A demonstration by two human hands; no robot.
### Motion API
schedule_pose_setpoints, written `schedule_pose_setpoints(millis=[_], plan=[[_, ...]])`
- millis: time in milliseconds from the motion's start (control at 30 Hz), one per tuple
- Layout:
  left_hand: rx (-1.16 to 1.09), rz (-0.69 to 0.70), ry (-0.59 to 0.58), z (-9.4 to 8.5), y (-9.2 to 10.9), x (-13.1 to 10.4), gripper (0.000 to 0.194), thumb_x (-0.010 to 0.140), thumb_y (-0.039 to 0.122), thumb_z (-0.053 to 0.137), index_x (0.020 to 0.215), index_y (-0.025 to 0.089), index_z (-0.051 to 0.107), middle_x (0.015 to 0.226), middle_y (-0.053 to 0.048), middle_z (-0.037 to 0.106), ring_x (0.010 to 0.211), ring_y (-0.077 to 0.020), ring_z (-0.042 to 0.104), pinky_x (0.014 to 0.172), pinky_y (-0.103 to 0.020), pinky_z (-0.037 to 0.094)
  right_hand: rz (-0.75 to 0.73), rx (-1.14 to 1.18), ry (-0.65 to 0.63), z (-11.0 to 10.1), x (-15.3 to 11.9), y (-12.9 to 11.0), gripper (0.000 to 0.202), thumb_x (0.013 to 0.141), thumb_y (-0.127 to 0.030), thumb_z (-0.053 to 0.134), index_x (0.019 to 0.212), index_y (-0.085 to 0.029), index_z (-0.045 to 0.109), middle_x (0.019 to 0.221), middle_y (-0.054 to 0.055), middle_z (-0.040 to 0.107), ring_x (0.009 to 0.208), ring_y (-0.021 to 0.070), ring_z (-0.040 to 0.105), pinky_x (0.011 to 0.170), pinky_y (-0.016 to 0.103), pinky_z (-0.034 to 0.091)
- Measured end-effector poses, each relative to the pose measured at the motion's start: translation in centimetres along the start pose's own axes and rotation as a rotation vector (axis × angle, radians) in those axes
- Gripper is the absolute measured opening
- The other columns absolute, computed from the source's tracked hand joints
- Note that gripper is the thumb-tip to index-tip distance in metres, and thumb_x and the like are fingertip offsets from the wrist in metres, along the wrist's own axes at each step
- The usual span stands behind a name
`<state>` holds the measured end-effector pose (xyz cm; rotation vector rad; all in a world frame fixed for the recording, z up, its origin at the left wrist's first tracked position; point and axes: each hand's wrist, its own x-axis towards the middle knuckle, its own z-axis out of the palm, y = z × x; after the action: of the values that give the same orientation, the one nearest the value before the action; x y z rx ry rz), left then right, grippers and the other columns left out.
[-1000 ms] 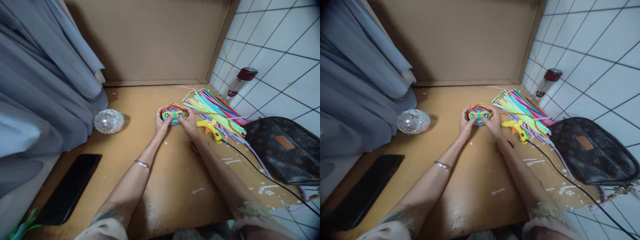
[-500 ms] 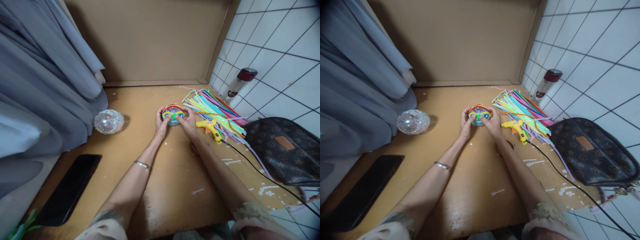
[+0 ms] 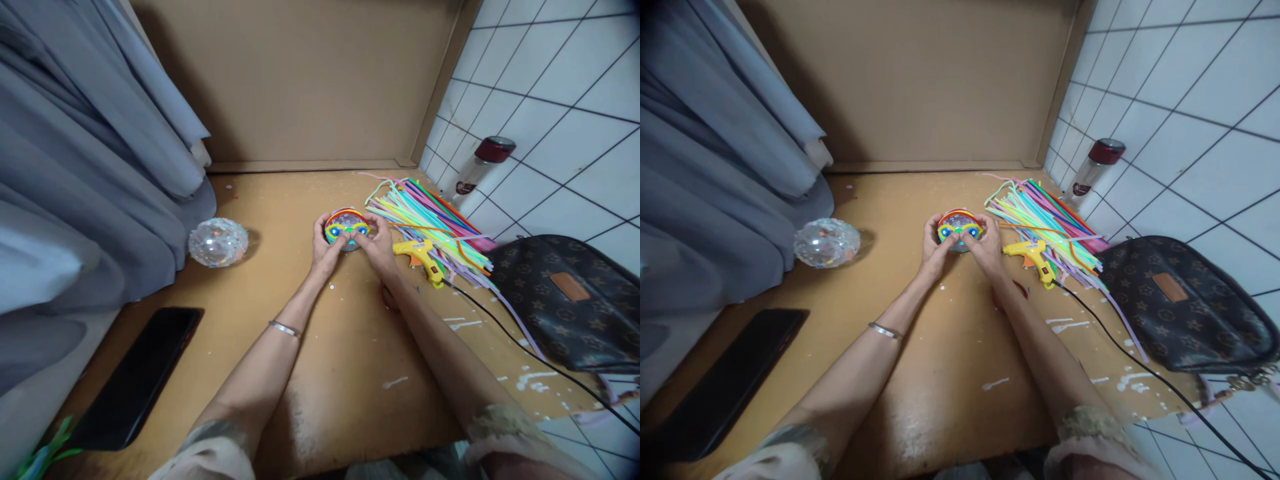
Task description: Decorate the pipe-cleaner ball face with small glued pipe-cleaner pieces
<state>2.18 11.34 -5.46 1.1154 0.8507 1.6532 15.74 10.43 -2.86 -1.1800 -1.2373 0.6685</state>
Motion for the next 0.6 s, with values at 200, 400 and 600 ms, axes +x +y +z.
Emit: schedule_pose_setpoints(millis=[200,400,600], plan=[[0.003,0.009,0.004,0.04,-0.06,0.0,0.082,0.059,0.06,0.092,0.125,0.027,0.056,0.132,-0.009,0.064,0.124,-0.0289,0.064,0.107,-0.041,0.051,0.001,0.026,-0.009,0.1,0.01,0.18,0.064,0.064,-0.057,0.085,0.113,-0.024,0.061,0.122,0.011,0.064,0.114,0.0291,0.064,0.101,0.049,0.055],[0.008,0.014,0.022,0.08,0.05,-0.08,0.083,0.059,0.061,0.091,0.126,0.027,0.055,0.132,-0.01,0.063,0.123,-0.0286,0.063,0.108,-0.041,0.05,0.007,0.039,-0.02,-0.13,-0.05,0.08,0.063,0.064,-0.059,0.085,0.112,-0.025,0.062,0.122,0.01,0.065,0.112,0.0279,0.065,0.099,0.048,0.057],[0.024,0.034,0.017,-0.12,-0.13,0.04,0.081,0.061,0.06,0.091,0.126,0.027,0.056,0.133,-0.01,0.063,0.127,-0.0294,0.061,0.111,-0.043,0.048,0.034,0.105,-0.064,-0.29,-0.21,-0.71,0.062,0.066,-0.066,0.082,0.109,-0.025,0.062,0.119,0.009,0.067,0.114,0.0289,0.063,0.094,0.046,0.058]])
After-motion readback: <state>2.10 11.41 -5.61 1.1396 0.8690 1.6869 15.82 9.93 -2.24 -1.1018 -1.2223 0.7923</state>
